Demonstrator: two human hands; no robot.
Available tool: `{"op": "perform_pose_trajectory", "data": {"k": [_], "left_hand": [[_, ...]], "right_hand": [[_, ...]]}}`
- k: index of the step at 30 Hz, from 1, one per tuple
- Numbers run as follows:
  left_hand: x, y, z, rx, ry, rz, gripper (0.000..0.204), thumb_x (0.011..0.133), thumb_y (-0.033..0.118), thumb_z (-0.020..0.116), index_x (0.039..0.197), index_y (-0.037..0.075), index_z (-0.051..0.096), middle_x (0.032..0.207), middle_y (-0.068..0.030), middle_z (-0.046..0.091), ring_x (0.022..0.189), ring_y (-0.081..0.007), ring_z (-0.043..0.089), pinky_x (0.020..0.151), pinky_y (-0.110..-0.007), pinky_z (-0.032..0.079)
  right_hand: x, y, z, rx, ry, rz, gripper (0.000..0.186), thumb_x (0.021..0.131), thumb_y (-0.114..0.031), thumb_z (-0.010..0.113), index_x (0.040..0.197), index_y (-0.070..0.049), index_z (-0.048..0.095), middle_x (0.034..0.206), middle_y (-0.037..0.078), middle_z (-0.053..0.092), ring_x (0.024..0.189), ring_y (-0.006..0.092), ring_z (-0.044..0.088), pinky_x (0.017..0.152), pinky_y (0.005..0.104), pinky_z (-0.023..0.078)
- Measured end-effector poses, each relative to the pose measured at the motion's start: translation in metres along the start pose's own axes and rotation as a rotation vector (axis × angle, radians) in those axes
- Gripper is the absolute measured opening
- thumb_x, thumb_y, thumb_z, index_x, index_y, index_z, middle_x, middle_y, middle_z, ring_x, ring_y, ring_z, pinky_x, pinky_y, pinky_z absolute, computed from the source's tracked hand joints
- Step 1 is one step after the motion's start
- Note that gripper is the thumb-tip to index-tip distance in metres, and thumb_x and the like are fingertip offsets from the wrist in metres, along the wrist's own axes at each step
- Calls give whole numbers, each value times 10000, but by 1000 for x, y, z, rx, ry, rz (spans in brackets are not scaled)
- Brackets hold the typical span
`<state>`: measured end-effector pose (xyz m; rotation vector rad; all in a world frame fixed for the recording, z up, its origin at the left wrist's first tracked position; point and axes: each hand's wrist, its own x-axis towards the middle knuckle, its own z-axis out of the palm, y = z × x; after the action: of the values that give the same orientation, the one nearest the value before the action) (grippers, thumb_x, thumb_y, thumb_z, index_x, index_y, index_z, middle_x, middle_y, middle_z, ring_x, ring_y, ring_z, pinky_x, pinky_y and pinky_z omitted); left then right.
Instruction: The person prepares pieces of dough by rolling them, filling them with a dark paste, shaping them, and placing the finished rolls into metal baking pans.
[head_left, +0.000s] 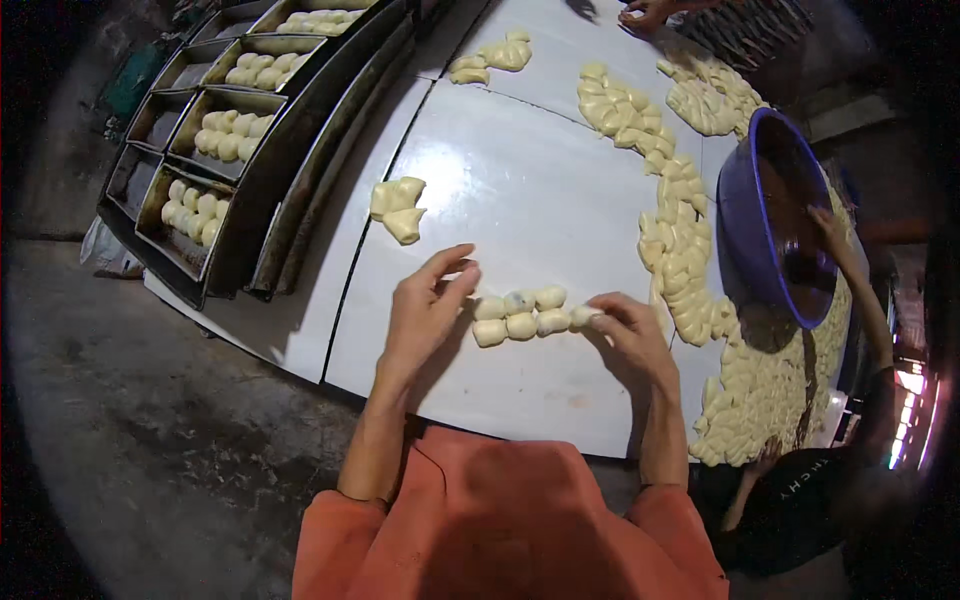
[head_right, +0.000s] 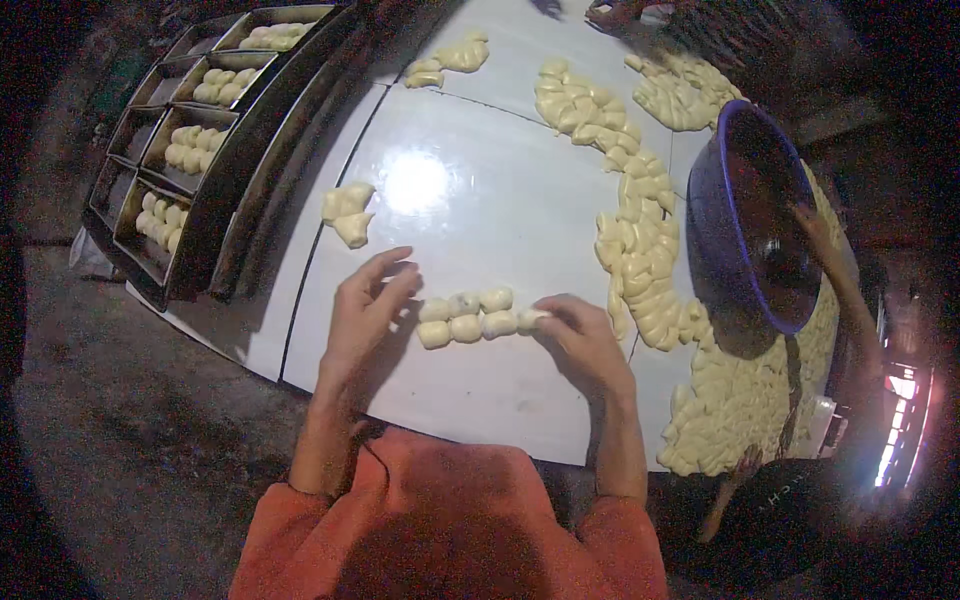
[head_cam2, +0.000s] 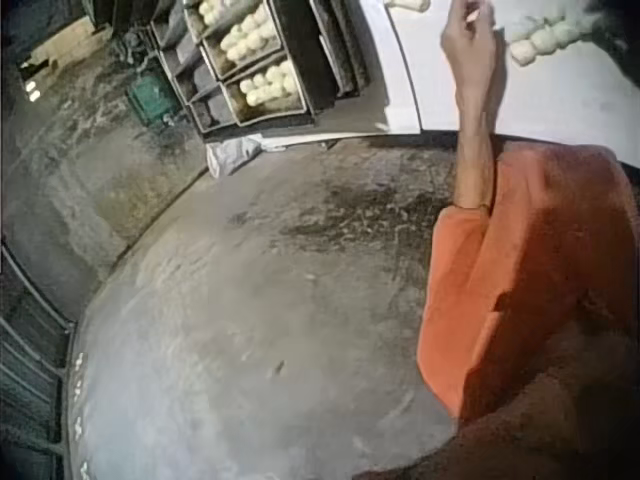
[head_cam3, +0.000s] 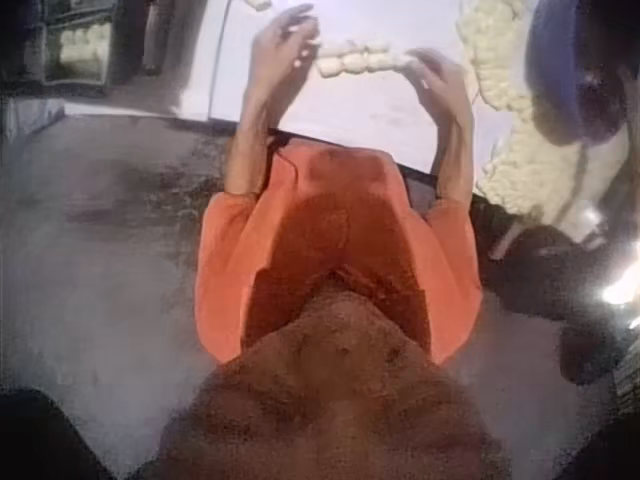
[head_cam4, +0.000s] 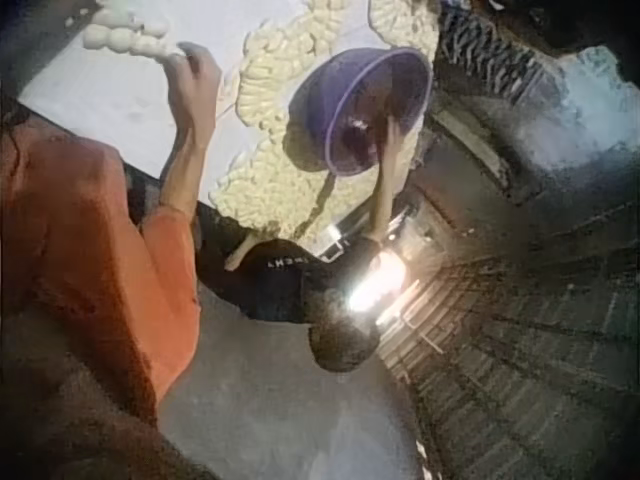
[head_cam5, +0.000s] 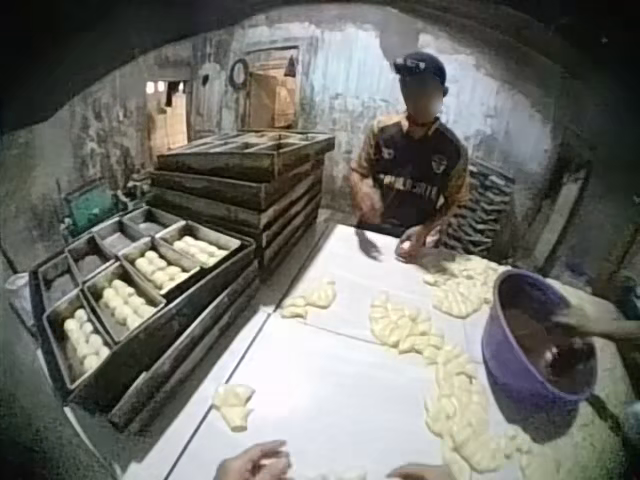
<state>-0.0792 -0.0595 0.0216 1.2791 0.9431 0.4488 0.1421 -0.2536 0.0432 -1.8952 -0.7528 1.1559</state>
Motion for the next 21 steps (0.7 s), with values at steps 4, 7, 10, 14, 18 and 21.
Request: {"op": "perform_pose_trajectory", "data": {"k": [4,7,10,14,18,21], "left_hand": [[-7,-1,-22,54,152,-31,373,980,195,679,1303,10,659,1092,-111,736,948,-153,698,802,-295,565],[-8,-20,-43,54,246,41,336,983,182,674,1266,1,680,1081,-111,741,950,-158,700,807,-297,572],[-6,-14,-60,118,334,85,309,990,173,662,1239,-8,692,1061,-118,744,938,-160,701,810,-304,575],[14,-16,-81,316,422,203,276,1000,153,625,1207,-14,701,1031,-122,747,883,-150,705,792,-293,554],[40,3,-82,494,449,382,262,975,91,575,1195,35,707,1147,-153,716,1011,-269,710,894,-357,544],[64,0,-89,712,382,536,327,918,39,576,1222,61,696,1325,-158,640,1236,-341,592,1040,-429,479]], "right_hand": [[0,-17,8,-468,178,-224,278,930,-151,629,1127,33,699,1288,207,601,989,347,670,904,380,535],[3,-24,11,-437,197,-314,251,919,-94,659,1145,15,669,1190,214,630,998,340,680,825,380,570],[12,-40,25,-526,307,-569,239,925,-69,654,1151,11,654,1114,210,652,968,323,688,795,377,579],[60,-66,85,-110,92,-341,220,906,-83,705,1110,-9,673,1053,169,671,918,261,691,764,350,577],[126,-86,158,-496,204,-784,397,849,-286,753,1144,-60,613,1030,155,654,921,349,659,753,447,540],[151,-97,191,-731,205,-655,365,874,-246,713,1171,-49,633,1061,153,677,940,329,675,783,419,545]]}}
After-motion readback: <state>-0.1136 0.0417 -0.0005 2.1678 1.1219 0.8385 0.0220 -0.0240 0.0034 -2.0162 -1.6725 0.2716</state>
